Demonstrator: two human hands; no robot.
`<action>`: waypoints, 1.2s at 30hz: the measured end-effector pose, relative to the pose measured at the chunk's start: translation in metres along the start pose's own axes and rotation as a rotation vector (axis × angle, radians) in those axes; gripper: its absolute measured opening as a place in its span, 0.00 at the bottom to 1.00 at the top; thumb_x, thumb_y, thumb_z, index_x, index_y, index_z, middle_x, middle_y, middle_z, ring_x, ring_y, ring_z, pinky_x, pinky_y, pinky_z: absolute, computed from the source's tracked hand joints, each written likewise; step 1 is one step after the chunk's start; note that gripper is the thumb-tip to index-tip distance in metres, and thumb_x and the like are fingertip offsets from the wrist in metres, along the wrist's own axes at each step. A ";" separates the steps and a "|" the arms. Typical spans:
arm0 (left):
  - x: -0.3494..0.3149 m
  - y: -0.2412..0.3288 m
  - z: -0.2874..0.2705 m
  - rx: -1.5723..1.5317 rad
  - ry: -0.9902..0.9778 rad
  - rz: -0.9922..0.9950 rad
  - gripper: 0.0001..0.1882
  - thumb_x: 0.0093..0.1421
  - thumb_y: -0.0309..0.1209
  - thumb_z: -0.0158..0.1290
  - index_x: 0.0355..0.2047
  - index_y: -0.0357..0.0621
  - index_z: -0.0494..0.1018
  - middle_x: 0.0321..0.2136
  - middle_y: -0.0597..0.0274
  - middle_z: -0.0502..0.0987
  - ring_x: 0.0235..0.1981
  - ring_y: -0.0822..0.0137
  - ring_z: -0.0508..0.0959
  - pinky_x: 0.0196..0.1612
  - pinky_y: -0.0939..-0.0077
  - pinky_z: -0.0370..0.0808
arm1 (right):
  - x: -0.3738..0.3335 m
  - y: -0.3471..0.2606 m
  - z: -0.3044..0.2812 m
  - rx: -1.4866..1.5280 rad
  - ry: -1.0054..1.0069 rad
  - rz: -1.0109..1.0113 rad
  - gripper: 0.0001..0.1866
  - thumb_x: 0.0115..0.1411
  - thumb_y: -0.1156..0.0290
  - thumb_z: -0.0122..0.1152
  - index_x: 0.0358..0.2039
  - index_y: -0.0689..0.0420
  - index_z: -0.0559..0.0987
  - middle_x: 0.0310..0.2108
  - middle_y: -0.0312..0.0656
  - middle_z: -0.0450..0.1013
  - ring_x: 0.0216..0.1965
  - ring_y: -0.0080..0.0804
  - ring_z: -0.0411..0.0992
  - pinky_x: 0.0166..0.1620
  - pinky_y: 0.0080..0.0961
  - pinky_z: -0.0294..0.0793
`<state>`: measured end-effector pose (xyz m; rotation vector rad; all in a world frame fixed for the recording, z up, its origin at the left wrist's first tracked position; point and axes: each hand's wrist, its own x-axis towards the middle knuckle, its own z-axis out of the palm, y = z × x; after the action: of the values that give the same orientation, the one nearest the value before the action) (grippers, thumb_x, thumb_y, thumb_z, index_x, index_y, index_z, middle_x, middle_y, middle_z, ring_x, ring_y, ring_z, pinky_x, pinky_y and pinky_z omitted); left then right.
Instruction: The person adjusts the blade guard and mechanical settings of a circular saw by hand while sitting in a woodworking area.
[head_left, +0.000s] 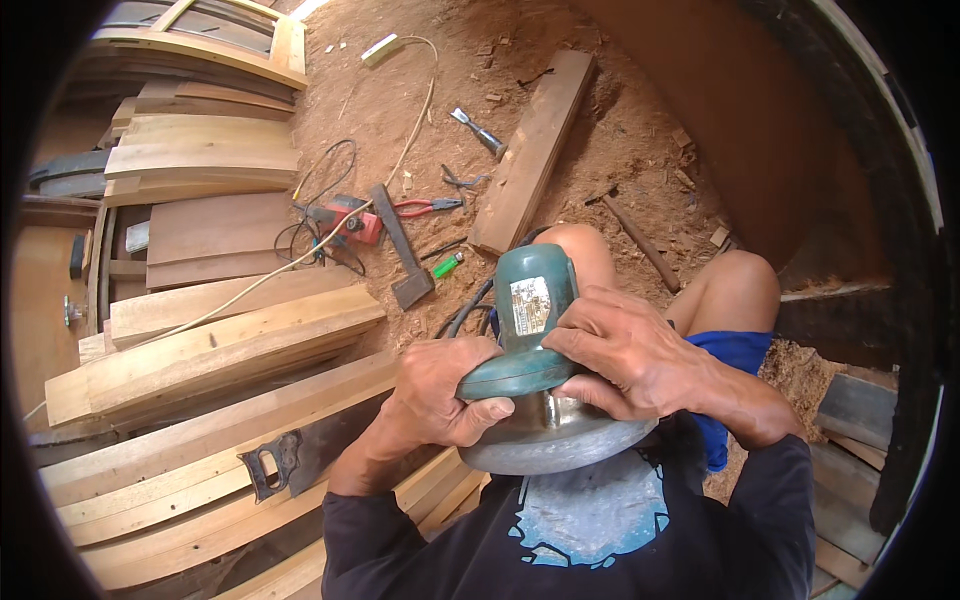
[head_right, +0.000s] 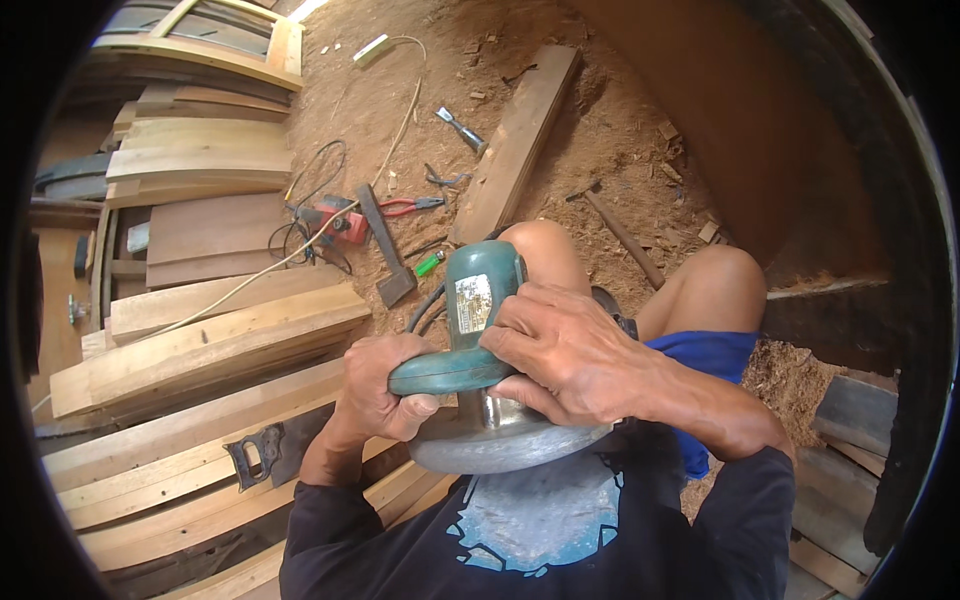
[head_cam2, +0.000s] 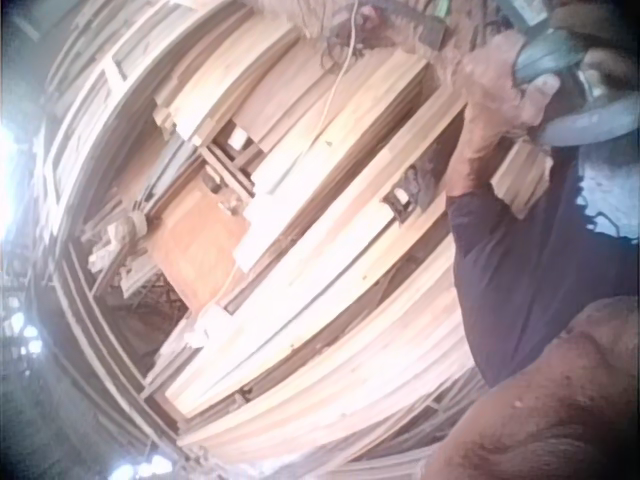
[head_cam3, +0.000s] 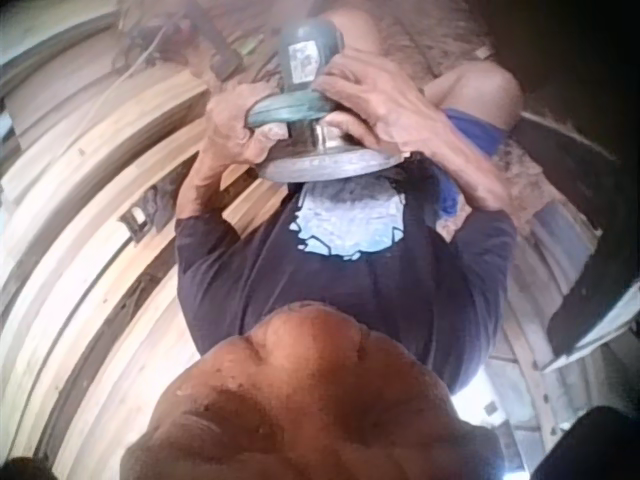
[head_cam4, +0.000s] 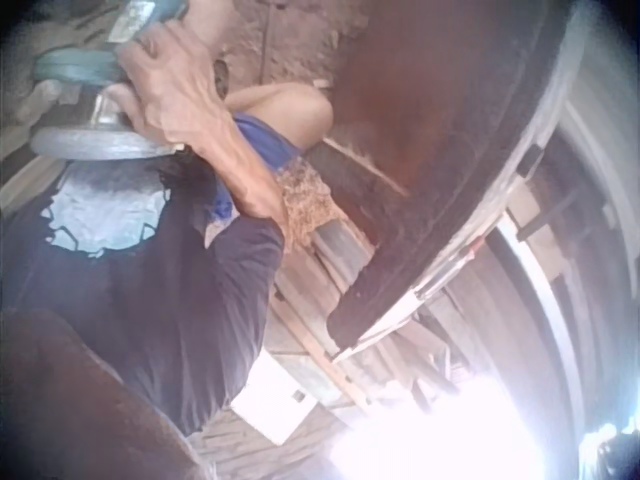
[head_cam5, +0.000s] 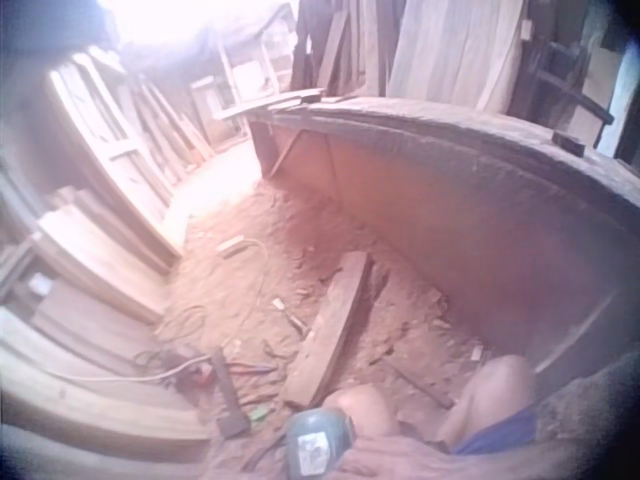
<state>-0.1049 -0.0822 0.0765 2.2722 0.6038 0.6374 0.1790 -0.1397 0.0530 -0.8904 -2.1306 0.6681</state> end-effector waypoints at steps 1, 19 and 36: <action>0.001 0.002 0.000 0.006 0.002 -0.005 0.25 0.64 0.49 0.68 0.44 0.37 0.79 0.26 0.53 0.81 0.24 0.53 0.84 0.30 0.62 0.80 | -0.001 0.001 0.000 0.012 -0.006 0.012 0.26 0.57 0.61 0.76 0.51 0.63 0.81 0.40 0.49 0.75 0.41 0.51 0.75 0.43 0.45 0.75; -0.003 -0.011 0.002 -0.368 0.011 -0.152 0.37 0.78 0.58 0.43 0.64 0.32 0.70 0.45 0.44 0.82 0.40 0.54 0.86 0.46 0.60 0.81 | 0.013 0.004 -0.003 0.201 0.043 0.073 0.23 0.62 0.63 0.74 0.52 0.65 0.83 0.45 0.55 0.80 0.48 0.56 0.77 0.56 0.48 0.74; -0.001 0.005 -0.001 -0.174 -0.138 -0.124 0.31 0.66 0.40 0.64 0.63 0.34 0.71 0.48 0.46 0.84 0.46 0.52 0.87 0.51 0.63 0.81 | -0.009 0.001 -0.008 0.269 0.039 0.117 0.24 0.64 0.63 0.71 0.57 0.63 0.82 0.49 0.54 0.81 0.53 0.57 0.78 0.58 0.48 0.74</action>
<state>-0.1050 -0.0862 0.0803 2.0791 0.5928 0.4500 0.1901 -0.1451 0.0536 -0.8752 -1.9090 0.9634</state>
